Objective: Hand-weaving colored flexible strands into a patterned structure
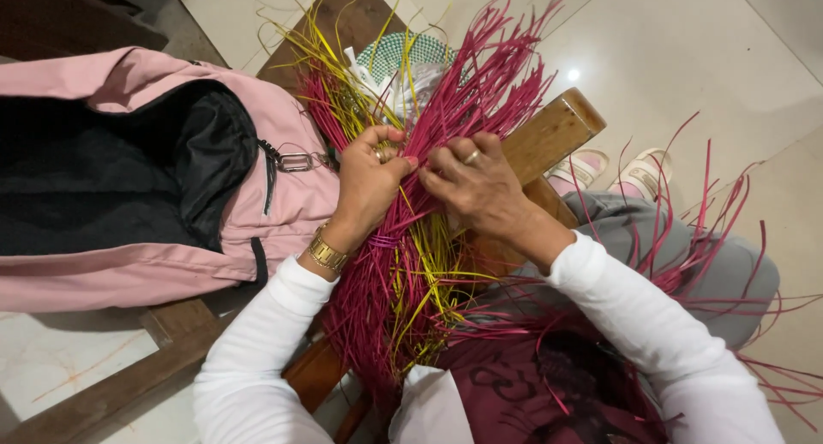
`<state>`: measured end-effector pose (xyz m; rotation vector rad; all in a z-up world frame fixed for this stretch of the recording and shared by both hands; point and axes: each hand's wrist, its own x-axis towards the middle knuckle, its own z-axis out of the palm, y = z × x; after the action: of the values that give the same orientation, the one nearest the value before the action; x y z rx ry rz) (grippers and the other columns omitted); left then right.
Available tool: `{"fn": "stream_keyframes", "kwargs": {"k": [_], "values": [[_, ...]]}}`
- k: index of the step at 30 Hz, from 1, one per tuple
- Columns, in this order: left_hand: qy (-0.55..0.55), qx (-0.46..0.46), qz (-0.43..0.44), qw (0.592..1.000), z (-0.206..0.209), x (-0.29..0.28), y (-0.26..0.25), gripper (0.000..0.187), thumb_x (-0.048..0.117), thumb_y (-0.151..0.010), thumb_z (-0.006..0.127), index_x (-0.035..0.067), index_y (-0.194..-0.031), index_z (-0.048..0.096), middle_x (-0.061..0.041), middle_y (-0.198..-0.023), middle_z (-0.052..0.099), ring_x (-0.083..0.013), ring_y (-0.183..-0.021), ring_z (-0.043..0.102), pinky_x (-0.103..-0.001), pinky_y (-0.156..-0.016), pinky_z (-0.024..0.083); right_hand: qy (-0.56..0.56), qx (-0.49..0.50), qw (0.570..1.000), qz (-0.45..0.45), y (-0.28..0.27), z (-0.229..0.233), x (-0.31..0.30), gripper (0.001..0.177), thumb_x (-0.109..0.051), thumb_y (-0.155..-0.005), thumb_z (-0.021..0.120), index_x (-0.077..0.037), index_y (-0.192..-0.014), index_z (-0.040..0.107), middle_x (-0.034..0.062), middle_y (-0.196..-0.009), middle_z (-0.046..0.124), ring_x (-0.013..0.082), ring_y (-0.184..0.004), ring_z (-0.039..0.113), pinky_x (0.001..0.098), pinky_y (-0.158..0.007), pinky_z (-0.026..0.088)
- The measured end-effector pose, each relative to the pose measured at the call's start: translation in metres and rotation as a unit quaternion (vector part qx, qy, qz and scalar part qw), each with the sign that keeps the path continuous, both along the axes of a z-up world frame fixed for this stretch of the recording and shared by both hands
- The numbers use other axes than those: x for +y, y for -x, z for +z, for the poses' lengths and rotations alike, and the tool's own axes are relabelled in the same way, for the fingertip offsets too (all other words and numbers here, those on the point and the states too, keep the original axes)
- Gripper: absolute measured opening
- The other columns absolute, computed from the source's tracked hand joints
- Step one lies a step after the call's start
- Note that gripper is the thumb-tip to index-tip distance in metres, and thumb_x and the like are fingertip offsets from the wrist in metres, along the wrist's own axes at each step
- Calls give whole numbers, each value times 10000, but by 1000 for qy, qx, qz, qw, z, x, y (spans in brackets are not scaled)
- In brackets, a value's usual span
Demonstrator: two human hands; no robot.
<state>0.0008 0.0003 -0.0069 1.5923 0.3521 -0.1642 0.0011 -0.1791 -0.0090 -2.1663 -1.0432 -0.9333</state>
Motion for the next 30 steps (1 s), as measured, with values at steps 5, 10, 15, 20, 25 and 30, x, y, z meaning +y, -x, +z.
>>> {"fn": "stream_keyframes", "kwargs": {"k": [5, 10, 15, 20, 25, 30], "values": [[-49, -13, -16, 999, 22, -9, 2, 353, -78, -719, 669, 41, -1041, 586, -63, -714, 656, -106, -625, 625, -180, -533, 486, 17, -65, 997, -31, 14, -8, -18, 159, -145, -988, 493, -134, -963, 650, 92, -921, 584, 279, -880, 524, 473, -846, 336], [-243, -186, -45, 951, 12, -8, 6, 321, -18, -759, 643, 54, -1066, 584, -123, -838, 665, -235, -763, 632, -306, -666, 491, -61, -54, 990, -113, 13, -11, -59, 225, -120, -966, 486, -60, -1029, 694, 132, -980, 612, 371, -1209, 419, 537, -999, 234], [-517, -401, -170, 737, 4, -9, 18, 338, -79, -878, 455, -29, -1209, 504, -210, -921, 561, -373, -754, 560, -448, -637, 440, -284, 126, 920, -238, -17, 41, -121, 224, 192, -897, 445, 7, -937, 566, 120, -909, 531, 259, -792, 549, 347, -628, 412], [-672, -346, -194, 626, -18, 12, 3, 470, 2, -741, 496, 35, -1209, 534, -181, -789, 577, -343, -519, 546, -466, -475, 435, -665, 268, 600, -354, -24, 20, -279, 259, -378, -880, 632, -202, -1027, 751, -54, -738, 596, 36, -586, 467, 187, -478, 332], [-663, -231, -188, 687, 66, -38, 10, 494, 184, -883, 662, 14, -1298, 456, -168, -909, 644, -300, -828, 600, -408, -739, 451, -276, 194, 866, -370, 80, -6, -338, 283, -12, -1140, 385, -35, -967, 607, 76, -851, 567, 200, -799, 533, 342, -782, 418], [-619, -595, -164, 485, 126, -151, 75, 275, 99, -989, 394, -33, -1085, 615, -223, -1007, 650, -359, -820, 665, -418, -677, 539, 25, 169, 935, -310, 160, -6, -232, 483, -62, -763, 623, -158, -1233, 675, 67, -1121, 723, 239, -926, 702, 367, -716, 552]]}}
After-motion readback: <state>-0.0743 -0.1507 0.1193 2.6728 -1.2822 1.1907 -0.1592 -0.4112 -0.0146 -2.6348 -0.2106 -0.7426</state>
